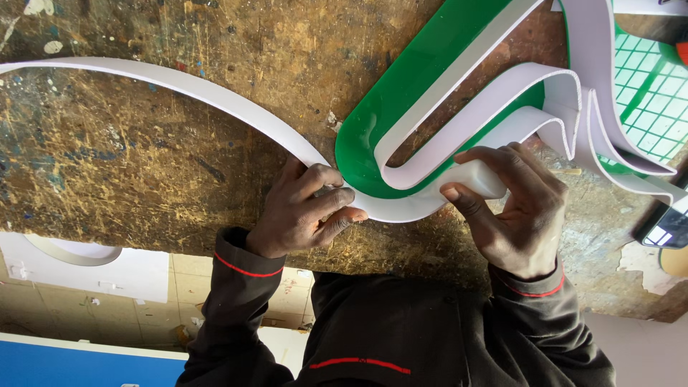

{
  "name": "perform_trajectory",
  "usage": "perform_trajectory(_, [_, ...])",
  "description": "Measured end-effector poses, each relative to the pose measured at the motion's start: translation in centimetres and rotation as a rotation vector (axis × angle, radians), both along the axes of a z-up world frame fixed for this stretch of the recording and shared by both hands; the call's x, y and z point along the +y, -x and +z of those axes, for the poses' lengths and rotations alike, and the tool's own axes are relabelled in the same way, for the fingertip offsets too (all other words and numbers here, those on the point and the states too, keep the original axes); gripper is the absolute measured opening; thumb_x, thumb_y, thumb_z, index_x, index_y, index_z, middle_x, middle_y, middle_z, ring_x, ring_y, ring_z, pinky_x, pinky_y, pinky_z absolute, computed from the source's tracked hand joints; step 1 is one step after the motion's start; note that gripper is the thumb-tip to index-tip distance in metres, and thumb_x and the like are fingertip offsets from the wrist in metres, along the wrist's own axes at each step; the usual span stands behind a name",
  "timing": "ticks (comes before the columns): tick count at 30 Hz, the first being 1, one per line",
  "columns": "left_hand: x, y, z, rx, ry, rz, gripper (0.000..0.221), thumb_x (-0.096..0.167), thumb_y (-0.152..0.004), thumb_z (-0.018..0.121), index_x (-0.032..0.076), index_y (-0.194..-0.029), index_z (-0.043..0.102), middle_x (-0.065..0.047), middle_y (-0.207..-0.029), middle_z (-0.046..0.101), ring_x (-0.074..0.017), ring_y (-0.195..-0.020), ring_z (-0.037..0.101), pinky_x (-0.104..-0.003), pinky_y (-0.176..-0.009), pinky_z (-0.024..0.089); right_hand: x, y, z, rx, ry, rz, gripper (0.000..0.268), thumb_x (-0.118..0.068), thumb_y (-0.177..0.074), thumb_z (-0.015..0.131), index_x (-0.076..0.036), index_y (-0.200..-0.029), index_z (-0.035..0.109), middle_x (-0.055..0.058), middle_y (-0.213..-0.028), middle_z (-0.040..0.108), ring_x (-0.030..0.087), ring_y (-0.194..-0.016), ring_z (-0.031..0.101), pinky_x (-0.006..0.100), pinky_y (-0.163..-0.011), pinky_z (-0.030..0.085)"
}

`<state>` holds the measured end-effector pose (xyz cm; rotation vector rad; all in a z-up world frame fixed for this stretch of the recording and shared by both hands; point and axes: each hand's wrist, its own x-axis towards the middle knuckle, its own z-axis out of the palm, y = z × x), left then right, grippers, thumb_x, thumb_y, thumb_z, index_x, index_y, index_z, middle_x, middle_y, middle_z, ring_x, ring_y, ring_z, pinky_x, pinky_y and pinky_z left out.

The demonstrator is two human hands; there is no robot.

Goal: The person assembles a sign by applying adhesive to a white plastic border strip and attaching it to the edge of a green acrylic letter, using a utility knife to trim the strip.

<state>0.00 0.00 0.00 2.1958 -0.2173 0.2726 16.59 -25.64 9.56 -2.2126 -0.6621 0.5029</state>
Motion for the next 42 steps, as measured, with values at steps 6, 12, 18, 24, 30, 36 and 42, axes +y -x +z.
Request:
perform_trajectory(6, [0.0, 0.1, -0.1, 0.007, 0.003, -0.003, 0.03, 0.036, -0.113, 0.074, 0.006, -0.108, 0.073, -0.011, -0.109, 0.063, -0.0333, -0.088, 0.056, -0.052, -0.087, 0.047, -1.1, -0.2, -0.3, -0.024, -0.032, -0.037, 0.038, -0.028, -0.106, 0.085, 0.004, -0.125, 0.077, 0.013, -0.094, 0.057, 0.026, -0.084, 0.052, 0.038, -0.079, 0.038])
perform_trajectory(12, [-0.1, 0.1, 0.0, -0.005, -0.005, -0.002, 0.033, 0.037, -0.115, 0.07, 0.006, -0.108, 0.074, -0.011, -0.109, 0.061, -0.0321, -0.088, 0.053, -0.052, -0.088, 0.045, -2.4, -0.4, 0.0, -0.017, -0.132, -0.111, 0.048, -0.03, -0.108, 0.078, 0.014, -0.128, 0.075, 0.024, -0.11, 0.073, 0.033, -0.098, 0.068, 0.044, -0.091, 0.051])
perform_trajectory(18, [-0.4, 0.4, -0.4, -0.014, 0.015, 0.019, 0.029, 0.036, -0.112, 0.075, 0.007, -0.108, 0.076, -0.013, -0.11, 0.061, -0.0329, -0.09, 0.054, -0.052, -0.092, 0.046, -1.3, 0.0, -0.2, 0.0, -0.099, 0.053, 0.039, -0.029, -0.105, 0.084, 0.003, -0.124, 0.076, 0.017, -0.11, 0.08, 0.026, -0.09, 0.073, 0.04, -0.081, 0.055])
perform_trajectory(24, [-0.3, 0.1, 0.6, -0.011, 0.02, 0.008, 0.031, 0.036, -0.114, 0.072, 0.006, -0.106, 0.073, -0.011, -0.108, 0.057, -0.0327, -0.092, 0.05, -0.052, -0.094, 0.047, -3.0, -1.0, -0.2, -0.089, -0.186, -0.013, 0.047, -0.03, -0.111, 0.078, 0.012, -0.132, 0.074, 0.021, -0.109, 0.078, 0.02, -0.075, 0.065, 0.039, -0.067, 0.048])
perform_trajectory(30, [-0.4, 0.0, 0.5, -0.02, 0.011, 0.017, 0.037, 0.041, -0.116, 0.064, 0.007, -0.103, 0.074, -0.011, -0.106, 0.056, -0.0331, -0.092, 0.05, -0.052, -0.092, 0.045, -5.0, -1.8, -1.8, 0.099, -0.503, -0.306, 0.046, -0.036, -0.108, 0.083, -0.001, -0.126, 0.059, 0.021, -0.119, 0.073, 0.036, -0.111, 0.079, 0.044, -0.096, 0.066])
perform_trajectory(36, [-0.5, 0.2, 0.4, -0.014, 0.014, 0.019, 0.032, 0.036, -0.115, 0.068, 0.006, -0.104, 0.073, -0.011, -0.108, 0.056, -0.0334, -0.096, 0.051, -0.052, -0.093, 0.046, -3.7, -2.4, -2.5, 0.495, -0.799, -0.193, 0.057, 0.001, -0.1, 0.081, -0.015, -0.141, 0.046, 0.009, -0.121, 0.066, 0.033, -0.098, 0.081, 0.045, -0.093, 0.075])
perform_trajectory(42, [-0.7, 0.2, 0.4, -0.054, 0.023, 0.044, 0.023, 0.026, -0.111, 0.075, 0.004, -0.103, 0.075, -0.011, -0.109, 0.058, -0.033, -0.097, 0.057, -0.051, -0.094, 0.048, -0.5, -3.1, -0.7, -0.159, -0.399, 0.173, 0.043, 0.005, -0.107, 0.087, 0.005, -0.144, 0.066, 0.026, -0.144, 0.073, 0.041, -0.136, 0.071, 0.056, -0.124, 0.058])
